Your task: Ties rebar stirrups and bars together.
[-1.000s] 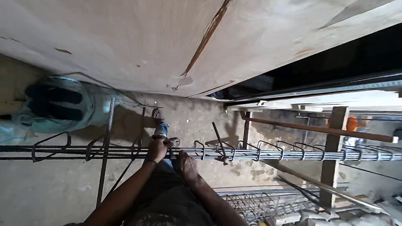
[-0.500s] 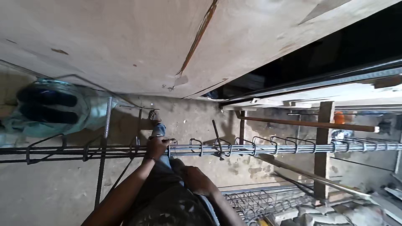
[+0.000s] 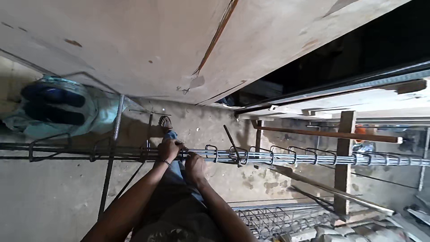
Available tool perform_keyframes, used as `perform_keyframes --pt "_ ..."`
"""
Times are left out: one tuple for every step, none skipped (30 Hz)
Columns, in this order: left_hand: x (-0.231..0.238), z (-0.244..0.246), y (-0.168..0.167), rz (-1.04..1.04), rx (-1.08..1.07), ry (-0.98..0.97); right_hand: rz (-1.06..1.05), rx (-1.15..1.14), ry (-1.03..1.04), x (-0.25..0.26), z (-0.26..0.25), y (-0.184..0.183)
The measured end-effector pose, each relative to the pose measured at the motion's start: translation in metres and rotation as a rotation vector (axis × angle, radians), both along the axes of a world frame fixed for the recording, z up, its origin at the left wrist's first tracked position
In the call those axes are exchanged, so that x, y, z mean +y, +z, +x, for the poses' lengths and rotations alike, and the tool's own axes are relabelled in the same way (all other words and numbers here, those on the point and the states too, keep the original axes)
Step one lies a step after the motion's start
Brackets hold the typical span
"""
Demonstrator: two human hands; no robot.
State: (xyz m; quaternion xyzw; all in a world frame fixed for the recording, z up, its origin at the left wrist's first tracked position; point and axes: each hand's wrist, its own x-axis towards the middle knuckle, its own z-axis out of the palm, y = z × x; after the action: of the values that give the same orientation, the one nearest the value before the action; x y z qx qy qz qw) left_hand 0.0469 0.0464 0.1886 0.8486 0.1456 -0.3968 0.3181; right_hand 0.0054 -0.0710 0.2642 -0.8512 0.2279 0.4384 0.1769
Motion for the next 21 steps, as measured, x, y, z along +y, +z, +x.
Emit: perform_keyframes --pt "0.0 -0.001 0.0 0.014 0.008 -0.013 0.056 -0.014 -0.095 -0.002 0.001 -0.002" --pt "0.0 0.0 0.0 0.027 0.011 -0.028 0.131 -0.04 -0.207 -0.005 0.004 -0.005" --pt "0.0 0.0 0.001 0.032 0.006 -0.029 0.209 -0.064 -0.329 -0.006 0.006 -0.009" --pt "0.001 -0.001 0.001 0.022 -0.007 -0.015 0.273 -0.08 -0.453 -0.004 0.007 -0.012" --pt "0.001 -0.001 0.001 0.012 -0.016 -0.003 0.306 -0.073 -0.551 -0.002 0.009 -0.012" --pt "0.001 -0.001 0.001 -0.003 -0.023 0.008 0.32 -0.044 -0.608 -0.001 0.014 -0.009" --pt "0.002 0.001 0.0 -0.02 -0.021 0.024 0.337 0.006 -0.63 -0.004 0.019 -0.007" --pt "0.002 0.001 -0.001 -0.03 -0.015 0.034 0.378 0.065 -0.638 -0.009 0.023 -0.006" --pt "0.002 0.0 -0.003 -0.034 -0.012 0.035 0.431 0.14 -0.64 -0.017 0.027 -0.007" --pt "0.002 -0.001 -0.004 -0.042 -0.022 0.034 0.472 0.202 -0.605 -0.026 0.032 -0.007" --pt "0.002 -0.001 -0.002 -0.058 -0.029 0.039 0.494 0.228 -0.498 -0.034 0.036 -0.007" --pt "0.001 -0.001 0.002 -0.072 -0.019 0.052 0.492 0.214 -0.29 -0.039 0.043 -0.006" --pt "0.0 0.002 0.006 -0.071 0.01 0.058 0.458 0.183 0.012 -0.04 0.055 -0.001" --pt "0.0 0.006 0.009 -0.06 0.038 0.054 0.369 0.199 0.343 -0.034 0.074 0.01" --pt "0.0 0.008 0.011 -0.05 0.052 0.05 0.263 0.237 0.625 -0.021 0.09 0.022" --pt "0.001 0.006 0.012 -0.059 0.037 0.042 0.186 0.257 0.828 -0.007 0.103 0.032" --pt "0.002 0.004 0.012 -0.082 0.017 0.026 0.154 0.241 0.97 0.003 0.113 0.036" --pt "0.004 0.002 0.011 -0.091 0.0 -0.001 0.159 0.195 1.069 0.008 0.122 0.032" --pt "0.006 0.0 0.012 -0.105 -0.028 -0.009 0.185 0.138 1.146 0.01 0.131 0.023" --pt "0.008 -0.001 0.012 -0.13 -0.043 -0.004 0.226 0.082 1.199 0.011 0.141 0.012" --pt "0.01 -0.001 0.013 -0.151 -0.048 0.013 0.282 0.028 1.234 0.011 0.151 -0.001"
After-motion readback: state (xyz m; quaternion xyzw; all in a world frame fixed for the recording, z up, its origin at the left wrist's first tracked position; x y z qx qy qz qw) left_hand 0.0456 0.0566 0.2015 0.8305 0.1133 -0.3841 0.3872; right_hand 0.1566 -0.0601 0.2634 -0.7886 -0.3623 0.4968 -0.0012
